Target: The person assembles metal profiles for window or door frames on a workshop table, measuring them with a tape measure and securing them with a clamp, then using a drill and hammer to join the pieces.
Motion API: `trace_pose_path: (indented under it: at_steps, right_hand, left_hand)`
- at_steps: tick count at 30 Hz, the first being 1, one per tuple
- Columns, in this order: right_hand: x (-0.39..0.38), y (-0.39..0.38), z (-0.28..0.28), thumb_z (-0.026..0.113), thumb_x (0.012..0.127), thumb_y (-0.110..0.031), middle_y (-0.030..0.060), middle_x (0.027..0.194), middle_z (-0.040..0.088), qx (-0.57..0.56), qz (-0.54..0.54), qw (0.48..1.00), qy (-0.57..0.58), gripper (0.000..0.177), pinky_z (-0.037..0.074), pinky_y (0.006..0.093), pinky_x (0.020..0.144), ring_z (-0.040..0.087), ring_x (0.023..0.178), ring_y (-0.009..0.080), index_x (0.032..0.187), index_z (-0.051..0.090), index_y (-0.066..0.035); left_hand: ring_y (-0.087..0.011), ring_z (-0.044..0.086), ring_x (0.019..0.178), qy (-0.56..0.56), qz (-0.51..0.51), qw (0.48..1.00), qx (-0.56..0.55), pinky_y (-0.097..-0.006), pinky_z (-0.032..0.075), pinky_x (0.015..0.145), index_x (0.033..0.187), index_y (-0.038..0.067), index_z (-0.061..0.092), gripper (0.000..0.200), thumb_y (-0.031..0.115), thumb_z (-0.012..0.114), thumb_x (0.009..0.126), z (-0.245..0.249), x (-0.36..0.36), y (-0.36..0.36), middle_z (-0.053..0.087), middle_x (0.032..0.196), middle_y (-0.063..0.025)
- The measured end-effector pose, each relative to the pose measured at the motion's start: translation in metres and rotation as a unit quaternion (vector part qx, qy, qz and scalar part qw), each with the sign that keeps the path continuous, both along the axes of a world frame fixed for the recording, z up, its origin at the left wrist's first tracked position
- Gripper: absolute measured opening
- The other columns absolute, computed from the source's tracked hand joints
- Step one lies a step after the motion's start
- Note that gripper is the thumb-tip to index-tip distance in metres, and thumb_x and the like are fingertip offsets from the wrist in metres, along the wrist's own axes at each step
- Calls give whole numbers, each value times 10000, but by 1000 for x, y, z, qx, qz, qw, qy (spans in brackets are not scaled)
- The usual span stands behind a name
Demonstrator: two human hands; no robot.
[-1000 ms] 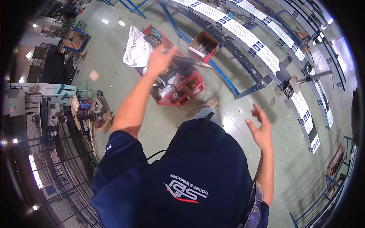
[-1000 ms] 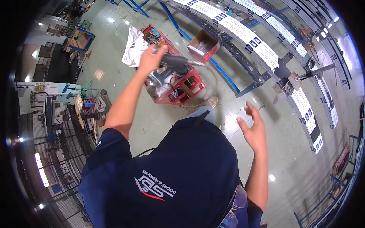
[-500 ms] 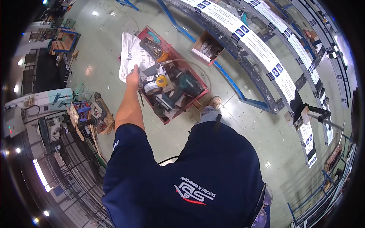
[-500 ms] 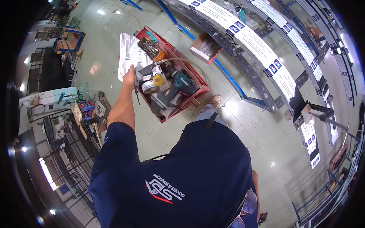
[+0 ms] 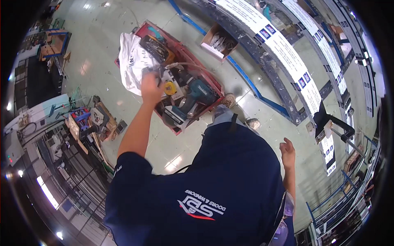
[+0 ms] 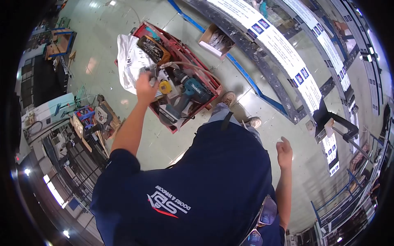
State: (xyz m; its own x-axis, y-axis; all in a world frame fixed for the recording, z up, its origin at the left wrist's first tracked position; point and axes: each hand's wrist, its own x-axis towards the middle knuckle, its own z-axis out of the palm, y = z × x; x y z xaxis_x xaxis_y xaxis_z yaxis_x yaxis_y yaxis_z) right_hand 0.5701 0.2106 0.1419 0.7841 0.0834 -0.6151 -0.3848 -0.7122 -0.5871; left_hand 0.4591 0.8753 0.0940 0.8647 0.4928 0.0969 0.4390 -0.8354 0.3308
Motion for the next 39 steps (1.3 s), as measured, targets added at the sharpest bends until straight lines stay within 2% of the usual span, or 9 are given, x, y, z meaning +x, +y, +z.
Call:
trace_pose_path:
  at_steps: [6,15,18,20,26,28,30,33,39]
  right_hand:
    - [-29,13,-15,621,889,-138,121,869,665,-17,71,997,40,441,532,356,763,663,817,217,1304,564,1]
    - [-24,-6,24,670,890,-242,185,1145,683,-15,-2,1000,24,471,514,417,934,658,1058,345,1328,580,-97]
    - [-15,-15,35,678,893,-244,178,1159,676,35,16,996,-79,481,515,426,934,649,1077,348,1340,573,-98]
    - [4,-18,61,704,881,-251,182,1168,667,148,-5,985,-83,505,514,435,949,644,1086,362,1344,572,-98]
    - [46,-79,118,785,795,-209,183,1381,533,289,145,897,-302,726,435,440,1083,545,1258,364,1442,473,-107]
    - [50,-117,126,807,764,-228,192,1435,483,292,164,887,-318,810,416,457,1096,517,1292,386,1471,430,-106]
    - [50,-158,133,816,760,-233,191,1449,466,234,197,906,-293,804,430,440,1082,517,1290,385,1460,443,-102]
    - [33,-208,124,815,772,-222,186,1400,510,210,124,943,-228,782,464,395,1036,536,1265,366,1445,442,-85]
    - [30,-271,112,785,795,-223,204,1304,575,154,94,957,-228,775,488,444,976,555,1209,398,1458,406,-90]
  left_hand:
    - [-432,540,1159,256,-113,958,-60,-465,433,1019,1203,33,587,516,74,741,712,-58,-9,-8,557,1263,-256]
    - [-412,550,1023,81,-183,980,-2,-465,466,940,1169,66,536,510,77,744,703,6,16,-17,501,1104,-198]
    - [-289,585,1064,28,-50,950,-308,-413,506,923,1235,45,519,396,79,650,863,23,43,-38,543,1194,-130]
    - [-247,605,1081,67,0,875,-479,-388,558,878,1288,46,500,370,116,569,931,124,88,-177,551,1264,-108]
    - [-305,607,1189,166,-110,567,-799,-429,544,962,1381,59,380,433,230,484,997,155,132,-496,514,1383,-172]
    - [-278,566,1252,190,-116,560,-798,-380,513,985,1452,95,339,473,194,496,1017,150,137,-576,493,1410,-163]
    - [-254,567,1238,185,-274,722,-607,-360,512,966,1490,119,326,525,164,529,1009,138,146,-621,512,1359,-144]
    - [-165,648,1005,324,-138,527,-773,-293,554,779,1473,138,355,512,200,577,1016,159,162,-676,582,1244,-120]
    - [-139,658,910,408,-257,655,-582,-284,553,743,1292,98,439,335,230,584,1020,181,189,-749,620,1104,-106]
